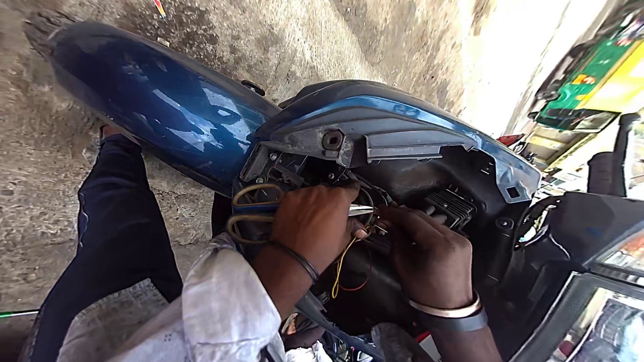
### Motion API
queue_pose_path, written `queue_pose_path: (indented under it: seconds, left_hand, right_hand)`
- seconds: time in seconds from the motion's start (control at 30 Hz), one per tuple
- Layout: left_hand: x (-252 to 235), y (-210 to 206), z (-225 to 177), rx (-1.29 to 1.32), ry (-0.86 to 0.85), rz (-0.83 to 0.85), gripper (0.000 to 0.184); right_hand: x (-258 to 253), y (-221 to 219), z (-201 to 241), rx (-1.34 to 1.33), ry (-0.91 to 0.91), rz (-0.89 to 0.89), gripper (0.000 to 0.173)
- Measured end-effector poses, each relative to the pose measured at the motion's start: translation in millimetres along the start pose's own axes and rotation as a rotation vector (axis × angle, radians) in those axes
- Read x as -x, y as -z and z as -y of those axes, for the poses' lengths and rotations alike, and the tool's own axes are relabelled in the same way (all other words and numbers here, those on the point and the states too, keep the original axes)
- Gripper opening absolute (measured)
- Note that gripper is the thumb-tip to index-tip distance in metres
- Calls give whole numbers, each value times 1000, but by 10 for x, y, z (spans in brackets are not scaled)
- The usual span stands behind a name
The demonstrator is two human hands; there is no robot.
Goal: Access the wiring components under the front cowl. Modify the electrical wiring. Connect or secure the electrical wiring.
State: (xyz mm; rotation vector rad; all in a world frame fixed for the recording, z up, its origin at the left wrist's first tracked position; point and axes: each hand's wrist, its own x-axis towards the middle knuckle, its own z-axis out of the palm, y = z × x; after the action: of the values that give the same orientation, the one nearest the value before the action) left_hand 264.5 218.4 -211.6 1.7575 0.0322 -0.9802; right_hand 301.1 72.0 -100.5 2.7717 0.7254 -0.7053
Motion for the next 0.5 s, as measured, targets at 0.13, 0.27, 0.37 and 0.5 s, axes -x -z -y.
queue_pose_path:
  seconds: [0.13,0.27,0.37,0.5]
  left_hand:
    - [11,-26,-22,14,-38,-57,65]
    - [-4,2,-29,44,-16,-32,61]
    - [-17,10,-40,56,0,-22,57]
    - [-32,42,-35,53,-3,-9,58]
  right_hand:
    - [-90,53,-43,-1,71,44,26]
    - [-310,87,12,68,35,121,16]
    - [-333,131,99,111,-93,189,12]
    - [-206,19,148,78,-231,74,11]
